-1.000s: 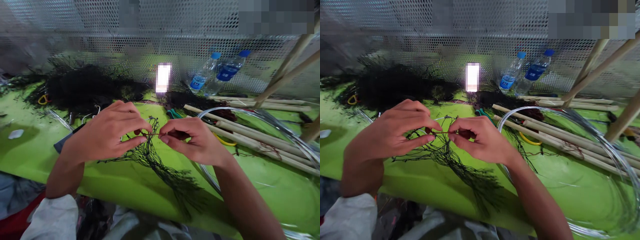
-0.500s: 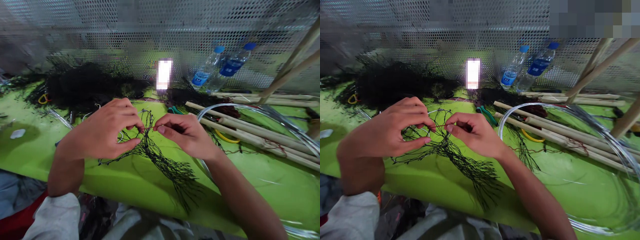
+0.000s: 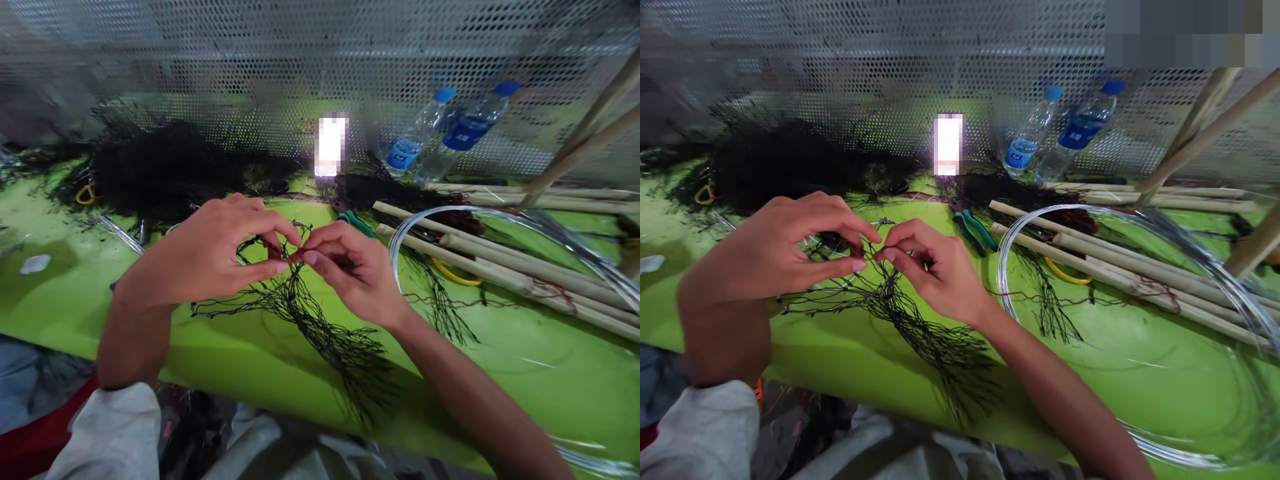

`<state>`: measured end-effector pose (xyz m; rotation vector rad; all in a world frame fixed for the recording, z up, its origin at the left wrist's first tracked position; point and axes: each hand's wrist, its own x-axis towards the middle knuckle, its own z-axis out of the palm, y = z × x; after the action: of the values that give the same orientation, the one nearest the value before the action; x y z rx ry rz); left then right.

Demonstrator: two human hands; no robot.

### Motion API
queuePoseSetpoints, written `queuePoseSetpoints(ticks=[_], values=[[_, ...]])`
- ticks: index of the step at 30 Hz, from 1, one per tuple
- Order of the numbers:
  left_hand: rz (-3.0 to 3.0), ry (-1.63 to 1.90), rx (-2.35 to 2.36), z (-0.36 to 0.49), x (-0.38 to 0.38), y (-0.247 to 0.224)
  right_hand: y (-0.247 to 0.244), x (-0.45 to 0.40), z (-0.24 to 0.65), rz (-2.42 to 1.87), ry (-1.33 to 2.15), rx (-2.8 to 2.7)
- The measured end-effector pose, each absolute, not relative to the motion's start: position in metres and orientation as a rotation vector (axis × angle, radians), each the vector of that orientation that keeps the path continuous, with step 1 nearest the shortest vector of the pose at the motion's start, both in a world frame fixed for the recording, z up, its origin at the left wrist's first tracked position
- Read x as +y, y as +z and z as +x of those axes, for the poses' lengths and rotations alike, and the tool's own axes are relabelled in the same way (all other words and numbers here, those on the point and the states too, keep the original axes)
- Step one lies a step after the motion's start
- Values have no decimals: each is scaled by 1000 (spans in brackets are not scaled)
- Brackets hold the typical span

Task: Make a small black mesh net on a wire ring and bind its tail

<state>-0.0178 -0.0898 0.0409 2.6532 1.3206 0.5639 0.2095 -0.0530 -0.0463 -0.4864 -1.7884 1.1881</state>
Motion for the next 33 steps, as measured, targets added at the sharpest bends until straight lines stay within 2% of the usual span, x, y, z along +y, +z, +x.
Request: queuePoseSetpoints(ticks=[6,17,27,33], values=[[2579,614,1266,-17,-87,38,-49,-56,206,-439,1150,-1771],[2647,578,1222,-14,-87,40,-50,-51,202,-453,1646,-1491],[2652,600,1281,-11,-87,38,-45,-58,205,-465,1619,-1606],[2667,583,1290,-11,-85,37,-41,-53,210,-457,1758,-1630]])
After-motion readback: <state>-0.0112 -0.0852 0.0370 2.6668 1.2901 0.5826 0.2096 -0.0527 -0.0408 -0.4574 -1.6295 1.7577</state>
